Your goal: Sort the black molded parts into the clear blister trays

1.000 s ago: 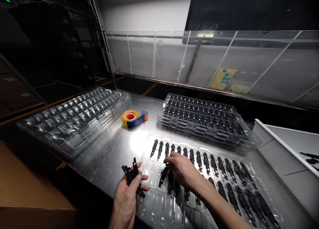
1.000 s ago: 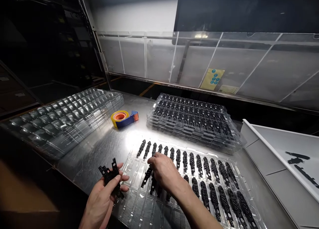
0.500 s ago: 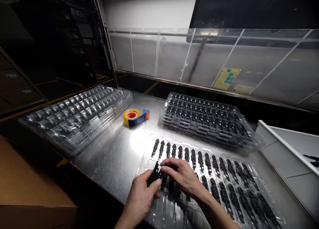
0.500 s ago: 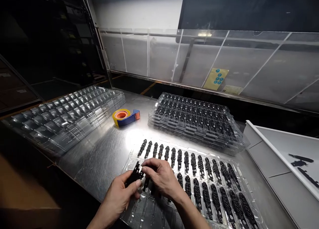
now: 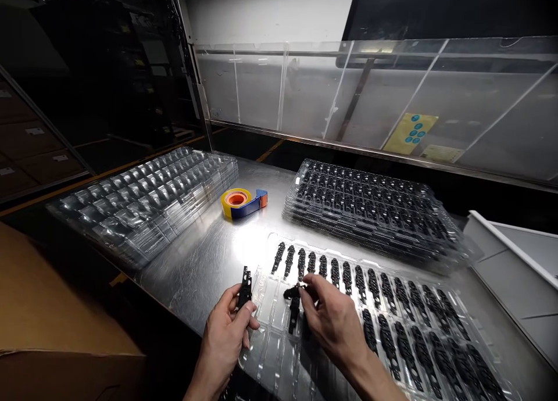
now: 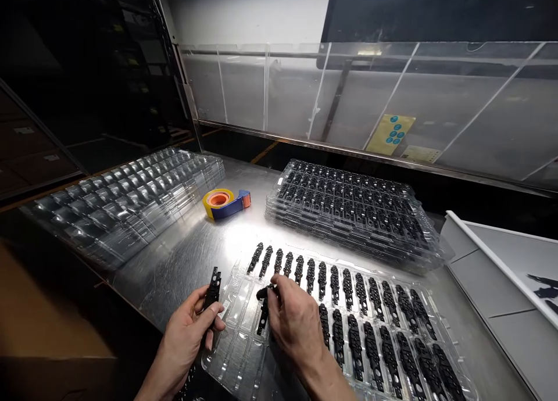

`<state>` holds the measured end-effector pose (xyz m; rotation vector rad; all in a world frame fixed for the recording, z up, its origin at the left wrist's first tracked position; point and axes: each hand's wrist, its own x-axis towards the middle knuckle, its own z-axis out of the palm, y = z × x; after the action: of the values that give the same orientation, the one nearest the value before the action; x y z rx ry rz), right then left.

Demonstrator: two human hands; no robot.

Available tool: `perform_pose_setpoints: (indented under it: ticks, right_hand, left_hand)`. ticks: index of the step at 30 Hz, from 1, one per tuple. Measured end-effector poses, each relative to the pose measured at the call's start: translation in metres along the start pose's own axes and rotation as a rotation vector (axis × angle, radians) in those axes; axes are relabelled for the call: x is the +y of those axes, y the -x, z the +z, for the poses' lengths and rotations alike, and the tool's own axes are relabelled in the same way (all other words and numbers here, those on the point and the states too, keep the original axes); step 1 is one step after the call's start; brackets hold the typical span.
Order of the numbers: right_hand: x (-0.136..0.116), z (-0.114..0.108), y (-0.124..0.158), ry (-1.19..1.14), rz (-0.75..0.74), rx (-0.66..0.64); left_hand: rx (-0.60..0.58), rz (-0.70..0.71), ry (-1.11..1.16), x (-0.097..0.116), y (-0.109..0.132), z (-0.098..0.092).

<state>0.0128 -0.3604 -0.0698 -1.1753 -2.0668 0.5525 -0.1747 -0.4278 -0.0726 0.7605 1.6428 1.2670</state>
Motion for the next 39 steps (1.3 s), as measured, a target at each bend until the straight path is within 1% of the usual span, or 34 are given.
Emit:
perform_pose_setpoints:
  ticks: [4, 7, 10, 12, 14, 17, 19, 20, 22, 23, 24, 25, 26, 28, 30, 32, 34, 37, 39]
  right_hand:
    - [-0.011, 0.007, 0.023, 0.174, -0.066, -0.079]
    - [-0.020, 0.017, 0.032, 0.348, -0.135, -0.074]
    - [-0.025, 0.030, 0.028, 0.499, -0.174, -0.084]
    - [-0.027, 0.037, 0.023, 0.532, -0.168, -0.140]
    - [-0.028, 0.039, 0.019, 0.537, -0.146, -0.200]
    - [-0.031, 0.031, 0.014, 0.488, -0.086, -0.283]
    - [-0.031, 0.022, 0.007, 0.348, -0.001, -0.260]
    - [-0.031, 0.019, 0.002, 0.220, 0.049, -0.237]
    - [-0.030, 0.013, -0.011, -0.123, 0.144, -0.216]
    - [-0.029, 0.012, -0.018, -0.288, 0.180, -0.222]
    - [-0.027, 0.011, -0.024, -0.411, 0.210, -0.230]
    - [-0.025, 0.011, -0.030, -0.481, 0.238, -0.231]
    - [-0.023, 0.012, -0.034, -0.499, 0.263, -0.214]
    - [-0.020, 0.016, -0.039, -0.454, 0.300, -0.152]
    - [-0.019, 0.019, -0.041, -0.419, 0.293, -0.107]
    - [-0.018, 0.022, -0.041, -0.392, 0.256, -0.088]
    - [-0.018, 0.022, -0.042, -0.339, 0.221, -0.087]
    - [-0.014, 0.019, -0.040, -0.232, 0.168, -0.055]
    - [-0.012, 0.018, -0.035, -0.141, 0.084, -0.007]
  left_hand:
    - [0.023, 0.008, -0.025, -0.005, -0.005, 0.002]
    - [0.029, 0.018, -0.018, -0.007, -0.007, 0.002]
    - [0.009, 0.032, -0.028, -0.008, -0.008, 0.001]
    - [0.002, 0.041, -0.031, -0.009, -0.008, 0.000]
    - [-0.010, 0.050, -0.044, -0.009, -0.008, -0.002]
    - [-0.038, 0.069, -0.081, -0.006, -0.005, -0.004]
    - [-0.095, 0.069, -0.124, -0.001, -0.001, -0.004]
    - [-0.139, 0.067, -0.138, 0.001, 0.002, -0.003]
    - [-0.227, 0.057, -0.146, 0.005, 0.005, -0.001]
    - [-0.243, 0.050, -0.145, 0.007, 0.006, 0.000]
    - [-0.224, 0.040, -0.146, 0.007, 0.006, 0.000]
    - [-0.171, 0.031, -0.148, 0.007, 0.005, 0.000]
    - [-0.099, 0.024, -0.151, 0.006, 0.003, -0.002]
    - [0.050, 0.026, -0.139, 0.003, -0.001, -0.008]
    - [0.139, 0.030, -0.102, -0.001, -0.004, -0.016]
    - [0.153, 0.015, -0.068, -0.004, -0.005, -0.023]
    - [0.124, -0.015, -0.036, -0.006, -0.003, -0.028]
    - [0.087, -0.052, -0.011, -0.009, 0.001, -0.030]
    - [0.088, -0.046, -0.015, -0.010, 0.003, -0.030]
